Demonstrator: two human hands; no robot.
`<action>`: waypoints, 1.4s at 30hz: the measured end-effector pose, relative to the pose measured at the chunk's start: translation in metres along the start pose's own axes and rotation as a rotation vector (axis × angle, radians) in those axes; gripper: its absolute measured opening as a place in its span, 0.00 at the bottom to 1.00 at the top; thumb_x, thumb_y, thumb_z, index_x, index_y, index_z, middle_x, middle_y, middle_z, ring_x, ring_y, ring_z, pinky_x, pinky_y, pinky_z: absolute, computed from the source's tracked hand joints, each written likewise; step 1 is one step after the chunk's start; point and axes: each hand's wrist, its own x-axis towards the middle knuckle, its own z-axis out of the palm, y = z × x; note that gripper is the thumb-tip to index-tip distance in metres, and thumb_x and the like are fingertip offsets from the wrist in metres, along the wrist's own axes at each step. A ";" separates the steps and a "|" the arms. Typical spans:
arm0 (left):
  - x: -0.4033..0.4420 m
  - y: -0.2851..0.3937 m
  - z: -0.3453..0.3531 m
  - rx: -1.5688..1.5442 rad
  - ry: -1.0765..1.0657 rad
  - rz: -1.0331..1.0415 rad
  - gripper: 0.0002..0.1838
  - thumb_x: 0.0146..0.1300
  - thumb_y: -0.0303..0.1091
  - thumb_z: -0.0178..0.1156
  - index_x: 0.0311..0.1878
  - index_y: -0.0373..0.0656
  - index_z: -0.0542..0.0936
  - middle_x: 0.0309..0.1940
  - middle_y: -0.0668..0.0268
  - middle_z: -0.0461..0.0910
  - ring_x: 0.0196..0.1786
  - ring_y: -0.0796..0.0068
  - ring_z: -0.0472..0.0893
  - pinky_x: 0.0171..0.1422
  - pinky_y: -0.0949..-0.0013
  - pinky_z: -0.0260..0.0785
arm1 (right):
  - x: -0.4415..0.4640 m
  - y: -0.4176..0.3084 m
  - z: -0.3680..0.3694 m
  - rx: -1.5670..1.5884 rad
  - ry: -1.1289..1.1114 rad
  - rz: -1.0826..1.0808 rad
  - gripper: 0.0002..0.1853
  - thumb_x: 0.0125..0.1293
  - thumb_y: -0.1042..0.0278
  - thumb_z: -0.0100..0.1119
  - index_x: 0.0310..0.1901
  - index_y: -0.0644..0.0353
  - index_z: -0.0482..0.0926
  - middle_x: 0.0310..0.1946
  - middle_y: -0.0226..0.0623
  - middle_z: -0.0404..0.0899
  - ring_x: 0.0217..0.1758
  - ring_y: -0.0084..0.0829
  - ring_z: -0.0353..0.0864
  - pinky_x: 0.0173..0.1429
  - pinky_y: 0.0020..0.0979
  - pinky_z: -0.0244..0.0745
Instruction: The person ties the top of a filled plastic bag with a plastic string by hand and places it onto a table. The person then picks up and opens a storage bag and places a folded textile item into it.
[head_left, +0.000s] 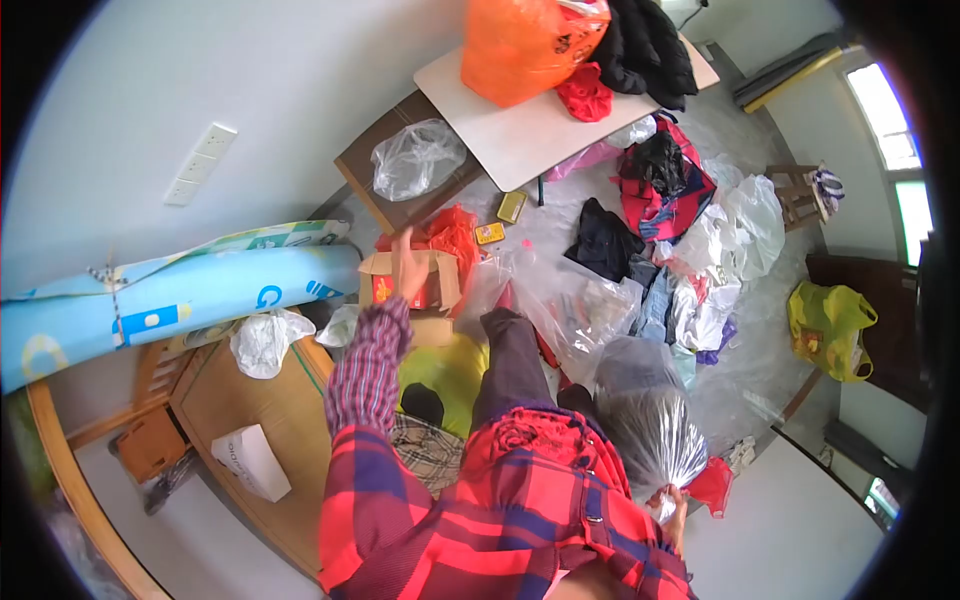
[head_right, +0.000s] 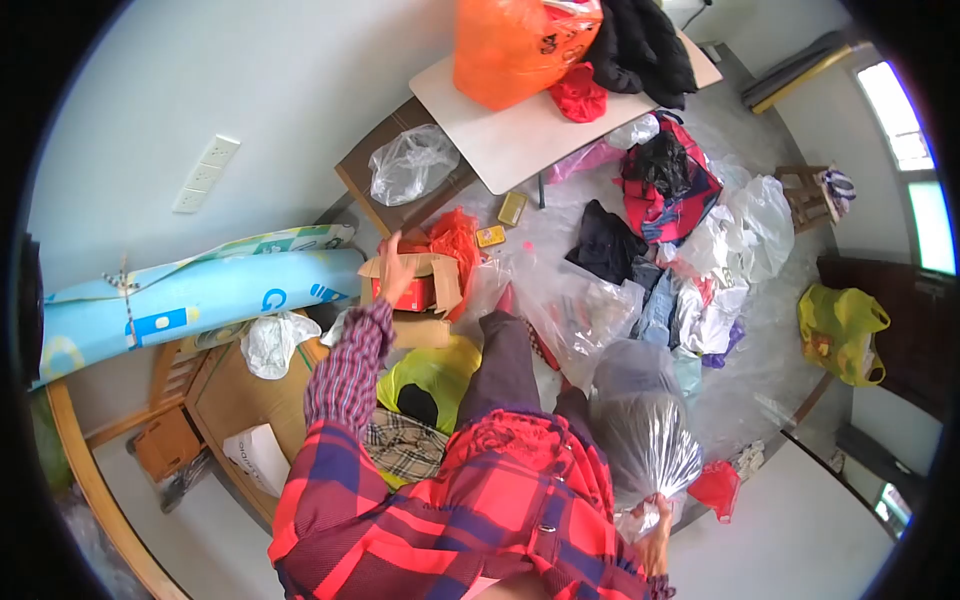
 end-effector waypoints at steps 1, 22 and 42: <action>0.031 -0.002 -0.001 0.062 0.017 0.060 0.34 0.43 0.28 0.60 0.57 0.39 0.60 0.51 0.50 0.65 0.54 0.52 0.64 0.58 0.61 0.58 | 0.002 0.007 -0.001 0.082 -0.016 0.013 0.09 0.57 0.59 0.51 0.29 0.54 0.69 0.18 0.28 0.67 0.18 0.22 0.66 0.22 0.25 0.63; 0.006 0.032 0.209 -0.447 -0.961 0.127 0.25 0.40 0.27 0.58 0.49 0.38 0.73 0.45 0.53 0.74 0.50 0.62 0.73 0.55 0.66 0.63 | 0.005 0.092 0.011 0.831 0.028 0.161 0.17 0.62 0.53 0.44 0.24 0.57 0.67 0.11 0.27 0.58 0.13 0.20 0.52 0.17 0.23 0.49; -0.210 0.150 0.117 -0.866 -1.000 -1.662 0.50 0.47 0.60 0.58 0.66 0.58 0.39 0.63 0.43 0.40 0.66 0.45 0.39 0.59 0.33 0.42 | -0.024 0.037 0.107 -0.674 0.041 -0.171 0.15 0.58 0.57 0.47 0.24 0.61 0.69 0.19 0.25 0.63 0.24 0.19 0.58 0.27 0.25 0.56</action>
